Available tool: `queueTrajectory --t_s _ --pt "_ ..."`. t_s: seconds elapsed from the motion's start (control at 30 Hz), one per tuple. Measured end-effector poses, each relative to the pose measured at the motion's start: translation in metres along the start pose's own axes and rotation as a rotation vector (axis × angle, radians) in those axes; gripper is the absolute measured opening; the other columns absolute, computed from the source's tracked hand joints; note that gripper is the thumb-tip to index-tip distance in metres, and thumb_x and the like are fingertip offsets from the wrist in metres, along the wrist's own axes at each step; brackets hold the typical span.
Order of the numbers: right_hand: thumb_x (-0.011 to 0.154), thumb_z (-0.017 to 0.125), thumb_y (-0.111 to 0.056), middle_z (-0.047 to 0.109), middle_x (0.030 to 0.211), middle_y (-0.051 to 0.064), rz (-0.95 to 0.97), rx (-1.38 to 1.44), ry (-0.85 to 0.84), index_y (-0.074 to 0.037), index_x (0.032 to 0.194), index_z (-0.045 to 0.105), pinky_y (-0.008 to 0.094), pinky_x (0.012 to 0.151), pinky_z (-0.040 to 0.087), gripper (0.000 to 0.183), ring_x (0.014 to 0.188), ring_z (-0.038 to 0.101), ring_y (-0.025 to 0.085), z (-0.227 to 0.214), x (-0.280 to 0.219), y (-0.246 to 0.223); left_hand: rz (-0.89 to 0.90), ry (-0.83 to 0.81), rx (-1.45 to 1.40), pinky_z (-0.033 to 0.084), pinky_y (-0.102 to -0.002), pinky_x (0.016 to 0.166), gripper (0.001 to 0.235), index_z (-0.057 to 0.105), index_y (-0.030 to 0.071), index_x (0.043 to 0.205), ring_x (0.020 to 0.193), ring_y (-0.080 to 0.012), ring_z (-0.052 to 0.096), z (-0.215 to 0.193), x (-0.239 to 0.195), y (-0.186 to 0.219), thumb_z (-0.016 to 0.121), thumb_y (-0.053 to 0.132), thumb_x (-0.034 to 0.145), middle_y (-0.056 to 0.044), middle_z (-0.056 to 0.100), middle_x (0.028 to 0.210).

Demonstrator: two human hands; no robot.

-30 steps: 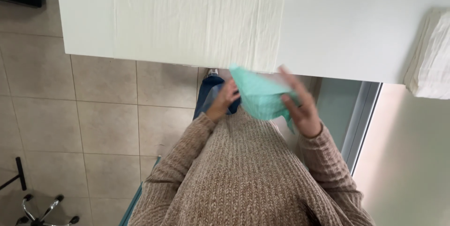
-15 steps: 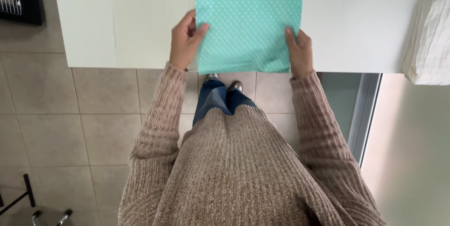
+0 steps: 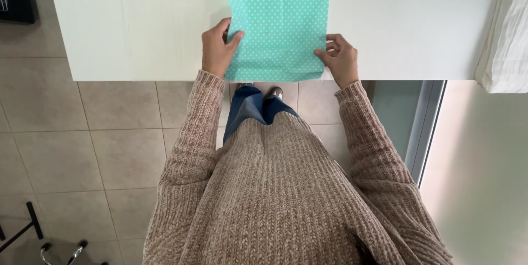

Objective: The person uses scissors to cut a piece of light blue polka-dotted fabric on a white table. They repeatedly cut the fabric, fold it, and trim the edges to create smaller, uniform pieces.

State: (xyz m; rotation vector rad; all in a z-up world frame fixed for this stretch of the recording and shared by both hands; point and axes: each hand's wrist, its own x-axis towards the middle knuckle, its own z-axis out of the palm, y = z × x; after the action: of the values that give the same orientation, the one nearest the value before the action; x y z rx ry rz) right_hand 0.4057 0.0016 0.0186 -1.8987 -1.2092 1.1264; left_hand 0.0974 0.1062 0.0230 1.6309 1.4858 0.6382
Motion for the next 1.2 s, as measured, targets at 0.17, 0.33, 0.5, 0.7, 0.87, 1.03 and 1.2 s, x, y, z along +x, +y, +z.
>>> queueTrajectory --t_s 0.17,0.33,0.5,0.7,0.87,1.03,1.2 --pt "0.083 0.081 0.004 0.071 0.087 0.010 -0.153 -0.073 0.164 0.003 0.116 0.064 0.021 0.055 0.055 0.037 0.062 0.062 0.012 0.007 -0.006 -0.006 0.121 0.120 -0.026 0.041 -0.024 0.050 0.028 0.072 0.006 0.109 0.055 -0.0094 0.047 -0.003 -0.004 0.007 0.082 0.006 0.083 0.001 0.060 0.069" --pt "0.081 0.085 0.000 0.067 0.085 0.007 -0.139 -0.123 0.180 -0.001 0.119 0.064 0.022 0.054 0.053 0.043 0.061 0.059 0.011 0.012 -0.004 -0.001 0.131 0.082 0.143 0.058 -0.034 0.081 0.048 0.063 0.001 0.124 0.089 -0.0238 0.072 -0.002 -0.002 0.003 0.083 0.010 0.081 -0.014 0.075 0.108" --pt "0.088 0.081 -0.009 0.074 0.088 0.010 -0.025 -0.017 0.105 0.001 0.120 0.064 0.021 0.055 0.059 0.037 0.065 0.068 0.013 0.002 0.027 -0.007 0.017 0.029 0.155 0.061 -0.031 0.071 0.039 0.068 0.003 0.118 0.080 -0.0199 0.074 -0.008 0.020 0.004 0.080 0.019 0.086 -0.012 0.077 0.098" --pt "0.088 0.086 -0.013 0.063 0.070 -0.001 -0.164 -0.225 0.146 -0.002 0.105 0.071 0.017 0.049 0.047 0.026 0.055 0.051 0.005 0.003 0.085 0.006 0.041 0.085 0.199 0.063 -0.027 0.065 0.024 0.074 0.008 0.105 0.072 -0.0159 0.074 -0.007 0.049 -0.001 0.082 0.014 0.083 -0.008 0.078 0.091" --pt "0.085 0.089 -0.007 0.061 0.072 0.000 -0.310 -0.257 0.320 -0.008 0.084 0.071 0.018 0.052 0.045 0.018 0.057 0.046 0.007 0.008 0.099 0.027 0.176 0.290 0.225 0.052 -0.021 0.058 0.012 0.073 0.017 0.084 0.068 -0.0089 0.057 0.002 0.057 -0.028 0.084 0.015 0.082 0.003 0.068 0.085" --pt "0.083 0.090 -0.008 0.062 0.069 -0.001 -0.252 -0.279 0.304 -0.009 0.083 0.072 0.019 0.051 0.044 0.019 0.055 0.047 0.007 0.004 0.093 0.010 0.194 0.338 0.244 0.050 -0.023 0.058 0.010 0.073 0.016 0.089 0.069 -0.0096 0.056 -0.005 0.049 -0.008 0.082 0.014 0.084 0.005 0.069 0.084" --pt "0.084 0.089 -0.007 0.064 0.069 -0.002 -0.218 -0.267 0.291 -0.007 0.087 0.074 0.017 0.051 0.045 0.015 0.056 0.048 0.006 0.002 0.086 0.003 0.174 0.339 0.309 0.049 -0.025 0.058 0.007 0.073 0.020 0.090 0.069 -0.0094 0.053 -0.001 0.046 -0.008 0.078 0.018 0.086 0.009 0.071 0.083"
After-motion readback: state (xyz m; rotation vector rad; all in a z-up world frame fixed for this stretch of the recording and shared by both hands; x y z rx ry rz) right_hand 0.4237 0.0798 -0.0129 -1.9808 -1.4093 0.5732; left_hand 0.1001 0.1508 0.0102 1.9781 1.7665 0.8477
